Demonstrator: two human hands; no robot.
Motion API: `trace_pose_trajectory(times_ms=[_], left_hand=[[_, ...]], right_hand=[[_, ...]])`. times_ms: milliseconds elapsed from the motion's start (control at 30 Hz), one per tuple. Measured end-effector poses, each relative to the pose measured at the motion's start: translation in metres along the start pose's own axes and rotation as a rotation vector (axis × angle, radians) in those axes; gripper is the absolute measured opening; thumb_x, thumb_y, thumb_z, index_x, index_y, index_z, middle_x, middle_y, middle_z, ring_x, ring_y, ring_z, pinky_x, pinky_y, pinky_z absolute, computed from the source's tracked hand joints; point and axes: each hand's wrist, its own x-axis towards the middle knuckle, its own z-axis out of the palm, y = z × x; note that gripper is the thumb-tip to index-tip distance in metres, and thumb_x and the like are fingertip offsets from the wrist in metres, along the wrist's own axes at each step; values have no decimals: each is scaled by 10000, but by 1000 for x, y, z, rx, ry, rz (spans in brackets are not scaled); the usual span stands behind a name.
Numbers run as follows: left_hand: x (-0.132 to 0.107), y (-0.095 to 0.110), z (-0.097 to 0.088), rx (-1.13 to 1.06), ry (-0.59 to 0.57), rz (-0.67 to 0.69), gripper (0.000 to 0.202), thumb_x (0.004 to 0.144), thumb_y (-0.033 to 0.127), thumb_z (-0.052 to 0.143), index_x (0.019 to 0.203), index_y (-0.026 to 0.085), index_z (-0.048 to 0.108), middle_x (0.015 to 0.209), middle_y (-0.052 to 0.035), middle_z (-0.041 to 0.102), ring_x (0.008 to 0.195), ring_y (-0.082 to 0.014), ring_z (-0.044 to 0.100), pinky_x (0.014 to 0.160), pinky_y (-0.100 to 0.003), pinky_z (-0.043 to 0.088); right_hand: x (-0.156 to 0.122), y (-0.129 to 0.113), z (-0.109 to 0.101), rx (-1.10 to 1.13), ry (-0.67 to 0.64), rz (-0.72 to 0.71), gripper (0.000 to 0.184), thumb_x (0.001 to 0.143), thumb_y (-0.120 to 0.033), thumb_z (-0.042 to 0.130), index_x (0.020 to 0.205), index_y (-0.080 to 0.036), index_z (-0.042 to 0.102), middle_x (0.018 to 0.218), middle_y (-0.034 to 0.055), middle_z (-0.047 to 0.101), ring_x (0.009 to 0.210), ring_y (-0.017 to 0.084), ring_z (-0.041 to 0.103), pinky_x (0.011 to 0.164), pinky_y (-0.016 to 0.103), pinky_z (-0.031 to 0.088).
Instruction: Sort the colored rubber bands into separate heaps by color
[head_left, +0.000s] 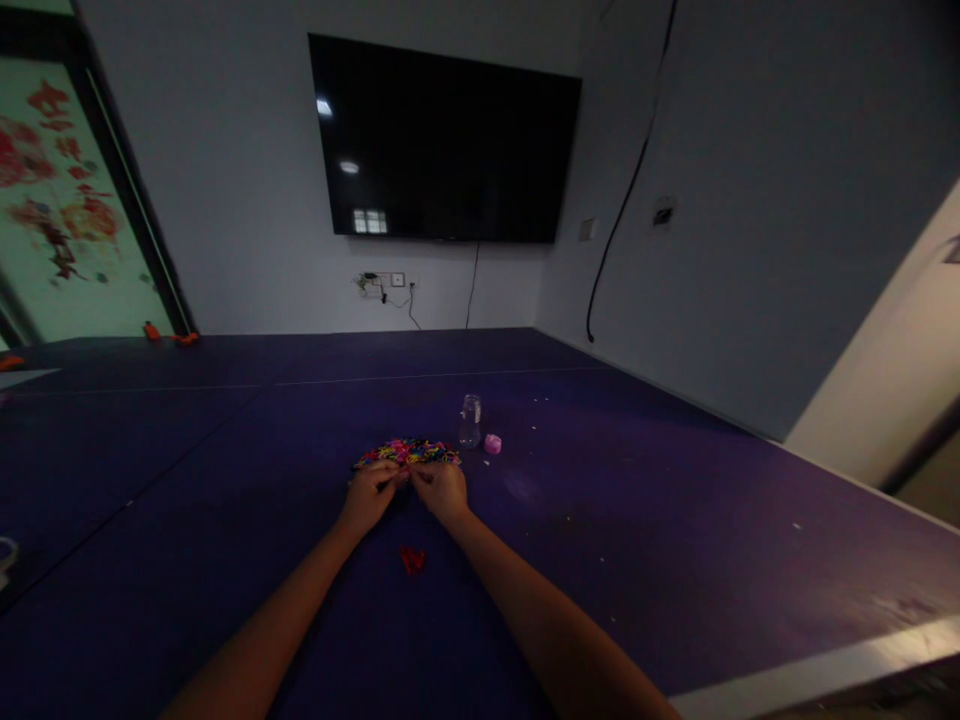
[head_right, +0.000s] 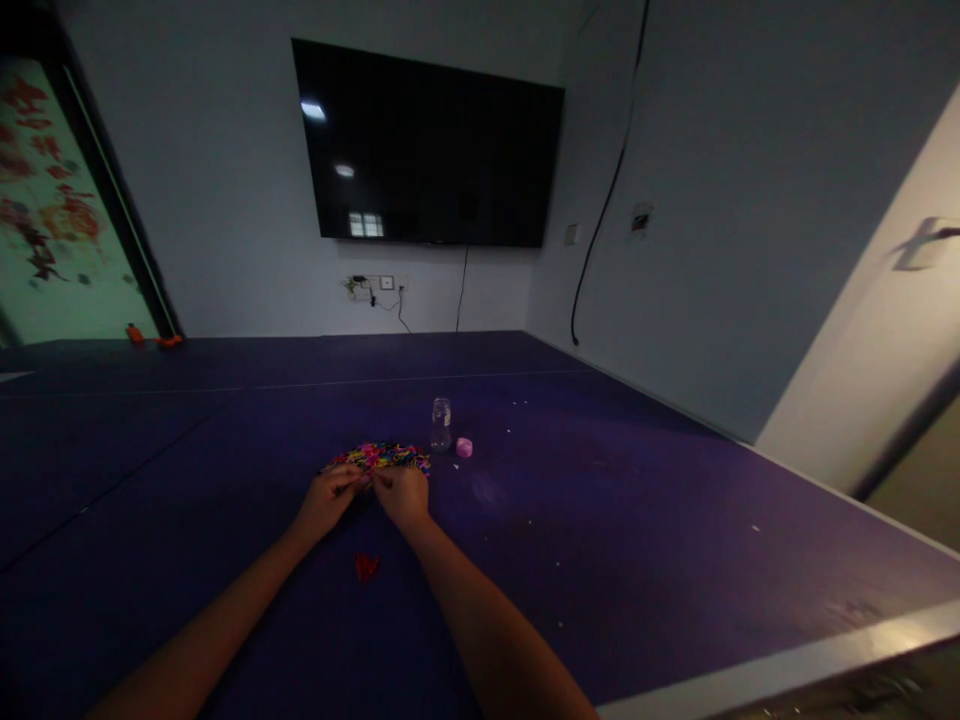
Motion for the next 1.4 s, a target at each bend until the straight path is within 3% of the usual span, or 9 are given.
trace_pose_trajectory(times_ms=[233, 467, 700, 1067, 1200, 1400], left_hand=[[-5, 5, 3, 103, 1, 83, 270, 873, 281, 501, 688, 188, 675, 725, -40, 640, 732, -180, 598, 709, -304, 475], [-1, 4, 4, -31, 59, -70, 196, 814, 283, 558, 678, 189, 664, 738, -49, 650, 738, -193, 591, 740, -317, 460], [3, 5, -1, -207, -64, -219, 259, 796, 344, 513, 641, 172, 630, 653, -16, 635, 651, -174, 582, 637, -275, 449], [4, 10, -5, -317, -102, -373, 298, 759, 407, 538, 582, 176, 602, 600, 1, 582, 651, -174, 539, 635, -265, 408], [3, 11, -3, -326, -72, -394, 288, 749, 428, 571, 632, 172, 631, 640, -6, 607, 677, -179, 547, 660, -271, 410], [0, 3, -2, -355, 8, -436, 319, 755, 460, 567, 794, 162, 674, 722, -33, 650, 697, -188, 565, 640, -275, 417]], right_hand=[[-2, -7, -4, -165, 6, -11, 185, 783, -243, 573, 659, -229, 710, 639, 7, 693, 596, 126, 596, 519, 203, 293], [-2, -13, -6, -207, 26, 18, 163, 786, -270, 575, 705, -241, 714, 667, -1, 697, 614, 128, 605, 514, 213, 283], [-3, -16, -6, -168, 24, 46, 172, 796, -285, 566, 750, -257, 728, 604, -31, 661, 551, 105, 583, 488, 205, 280], [-3, -12, -7, -177, -74, -46, 211, 840, -265, 529, 887, -283, 735, 688, -6, 710, 647, 135, 634, 558, 198, 366], [-2, -9, -7, -192, -89, -62, 268, 868, -291, 514, 1076, -310, 682, 756, 8, 732, 737, 158, 667, 622, 204, 414], [-2, -6, -6, -166, -51, -39, 276, 889, -336, 505, 1117, -315, 659, 893, -5, 737, 799, 155, 677, 665, 202, 458]])
